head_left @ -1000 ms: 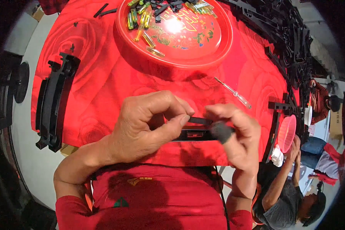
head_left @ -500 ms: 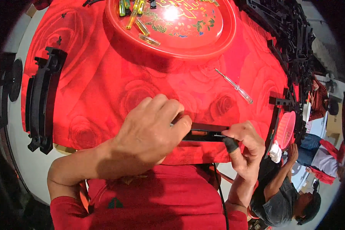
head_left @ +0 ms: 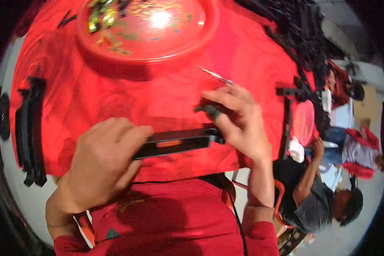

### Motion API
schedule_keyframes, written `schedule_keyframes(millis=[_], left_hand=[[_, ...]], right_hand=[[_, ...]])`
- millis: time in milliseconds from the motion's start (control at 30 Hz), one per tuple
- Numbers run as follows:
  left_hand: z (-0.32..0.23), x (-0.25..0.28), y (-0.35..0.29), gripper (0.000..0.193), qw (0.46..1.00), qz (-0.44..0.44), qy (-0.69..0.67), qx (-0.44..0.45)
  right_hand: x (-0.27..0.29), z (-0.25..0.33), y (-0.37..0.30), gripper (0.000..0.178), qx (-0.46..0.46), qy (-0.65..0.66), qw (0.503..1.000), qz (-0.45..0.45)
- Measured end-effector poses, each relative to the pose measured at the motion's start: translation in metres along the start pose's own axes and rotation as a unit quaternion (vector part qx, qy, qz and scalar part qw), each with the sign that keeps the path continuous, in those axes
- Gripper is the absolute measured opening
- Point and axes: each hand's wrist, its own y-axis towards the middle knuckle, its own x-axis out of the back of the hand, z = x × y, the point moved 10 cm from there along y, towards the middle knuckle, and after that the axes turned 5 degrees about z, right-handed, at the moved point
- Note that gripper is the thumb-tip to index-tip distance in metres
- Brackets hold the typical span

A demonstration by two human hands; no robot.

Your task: The person assembles plastic components by inserting small parts and tubes into black plastic housings and pressing the pieces together by hand.

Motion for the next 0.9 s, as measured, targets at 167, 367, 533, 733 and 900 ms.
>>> schedule_keyframes(millis=[167, 367, 533, 733, 900], left_hand=[[0.006, 0.000, 0.002, 0.048, 0.999, -0.016, -0.044, 0.008], [0.008, 0.003, 0.003, 0.039, 0.995, -0.061, -0.077, 0.005], [0.011, 0.001, 0.007, 0.037, 0.993, -0.069, -0.097, 0.013], [0.013, 0.003, 0.005, 0.035, 0.991, -0.078, -0.102, 0.030], [0.015, -0.001, 0.007, 0.034, 0.991, -0.079, -0.109, 0.023]], right_hand=[[0.017, -0.002, -0.030, 0.034, -0.051, 0.027, 0.994, -0.088], [0.097, -0.068, -0.183, 0.034, -0.188, -0.162, 0.914, -0.321], [0.127, -0.134, -0.248, 0.036, -0.389, -0.364, 0.814, -0.230], [0.103, -0.109, -0.245, 0.033, -0.338, -0.164, 0.865, -0.333], [0.086, -0.086, -0.247, 0.030, -0.334, -0.129, 0.870, -0.338]])
